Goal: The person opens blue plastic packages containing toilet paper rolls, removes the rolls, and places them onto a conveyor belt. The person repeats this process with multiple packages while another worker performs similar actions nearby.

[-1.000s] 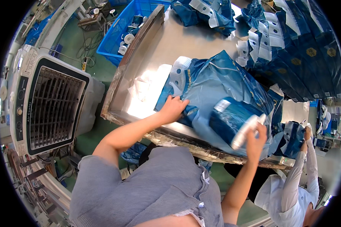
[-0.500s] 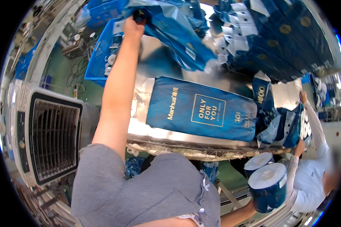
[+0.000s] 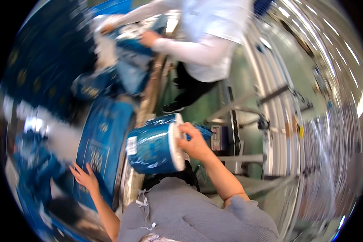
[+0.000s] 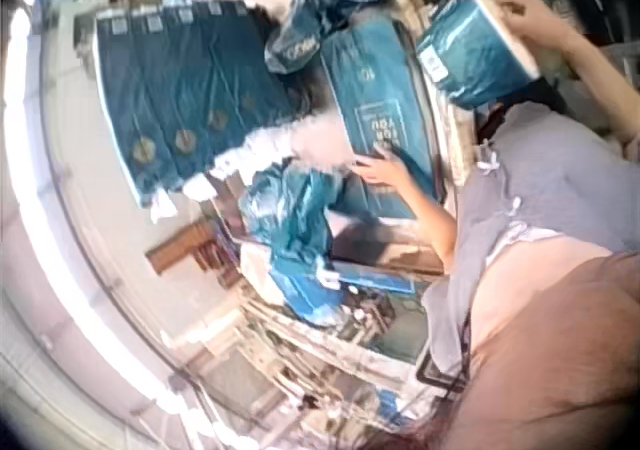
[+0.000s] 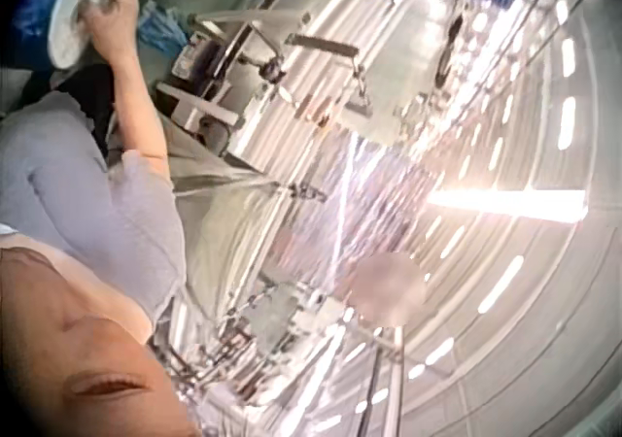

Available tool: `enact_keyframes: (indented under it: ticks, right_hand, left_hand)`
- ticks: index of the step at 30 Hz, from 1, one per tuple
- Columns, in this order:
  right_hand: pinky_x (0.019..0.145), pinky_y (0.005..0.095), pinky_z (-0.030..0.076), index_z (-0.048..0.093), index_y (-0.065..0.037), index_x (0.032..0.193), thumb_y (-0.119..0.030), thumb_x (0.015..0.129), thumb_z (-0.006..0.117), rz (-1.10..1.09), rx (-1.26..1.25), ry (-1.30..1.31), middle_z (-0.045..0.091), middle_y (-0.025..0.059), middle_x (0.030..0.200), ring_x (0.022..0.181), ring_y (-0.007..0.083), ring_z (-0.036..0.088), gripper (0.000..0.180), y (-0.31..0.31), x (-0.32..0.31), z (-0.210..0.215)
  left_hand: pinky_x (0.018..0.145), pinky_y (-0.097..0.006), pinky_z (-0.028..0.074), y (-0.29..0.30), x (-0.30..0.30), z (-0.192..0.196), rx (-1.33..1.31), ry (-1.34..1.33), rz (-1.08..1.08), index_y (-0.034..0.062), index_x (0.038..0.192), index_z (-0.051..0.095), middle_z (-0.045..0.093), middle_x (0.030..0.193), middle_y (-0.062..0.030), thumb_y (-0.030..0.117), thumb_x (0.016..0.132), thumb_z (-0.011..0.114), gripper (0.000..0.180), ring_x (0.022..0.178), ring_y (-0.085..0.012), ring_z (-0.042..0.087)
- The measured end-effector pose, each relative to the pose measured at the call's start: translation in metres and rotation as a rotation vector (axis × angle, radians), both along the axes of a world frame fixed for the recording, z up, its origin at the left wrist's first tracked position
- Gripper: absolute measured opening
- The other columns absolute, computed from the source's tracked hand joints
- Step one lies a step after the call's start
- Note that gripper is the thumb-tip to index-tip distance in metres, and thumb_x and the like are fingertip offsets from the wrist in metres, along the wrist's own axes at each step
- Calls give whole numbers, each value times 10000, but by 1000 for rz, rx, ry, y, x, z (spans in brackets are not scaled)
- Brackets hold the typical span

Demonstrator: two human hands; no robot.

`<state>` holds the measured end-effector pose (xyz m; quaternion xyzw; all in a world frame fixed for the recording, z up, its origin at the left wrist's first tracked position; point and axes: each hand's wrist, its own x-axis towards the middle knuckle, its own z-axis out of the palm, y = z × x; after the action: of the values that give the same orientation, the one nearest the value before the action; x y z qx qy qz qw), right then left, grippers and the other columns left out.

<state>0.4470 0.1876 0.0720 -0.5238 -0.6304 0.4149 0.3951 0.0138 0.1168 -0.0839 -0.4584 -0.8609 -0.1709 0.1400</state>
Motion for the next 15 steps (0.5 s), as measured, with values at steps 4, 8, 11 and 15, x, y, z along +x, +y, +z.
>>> enact_keyframes:
  ticks: [4, 8, 11, 15]
  right_hand:
    - [852, 328, 418, 638, 1, 996, -221, 715, 722, -268, 79, -45, 546, 131, 1015, 961, 251, 533, 368, -27, 65, 12]
    - [772, 335, 448, 638, -29, 803, -189, 764, 682, -713, 210, -190, 576, 83, 871, 858, 195, 563, 170, -72, 166, 31]
    - [565, 249, 426, 614, -16, 834, -162, 852, 638, -1162, 312, 12, 561, 25, 737, 668, 98, 533, 149, -99, 255, 46]
    - [779, 358, 473, 608, 89, 1078, -500, 777, 642, -1765, 284, -443, 645, 234, 1001, 890, 293, 624, 663, -156, 439, 46]
  left_hand:
    - [1064, -470, 244, 16, 68, -29, -309, 97, -123, 157, 1418, 329, 280, 1455, -197, 429, 934, 459, 570, 1319, -335, 313]
    - [1057, -454, 263, 21, 71, -28, -332, 131, -142, 172, 1400, 370, 314, 1446, -175, 438, 942, 436, 534, 1320, -300, 322]
    - [1069, -449, 248, 19, 82, -7, -402, 100, -90, 156, 1405, 359, 296, 1457, -172, 428, 952, 416, 532, 1327, -294, 313]
    - [1053, -449, 265, 22, 95, -2, -440, 83, -37, 171, 1421, 336, 302, 1463, -137, 439, 961, 382, 534, 1330, -305, 305]
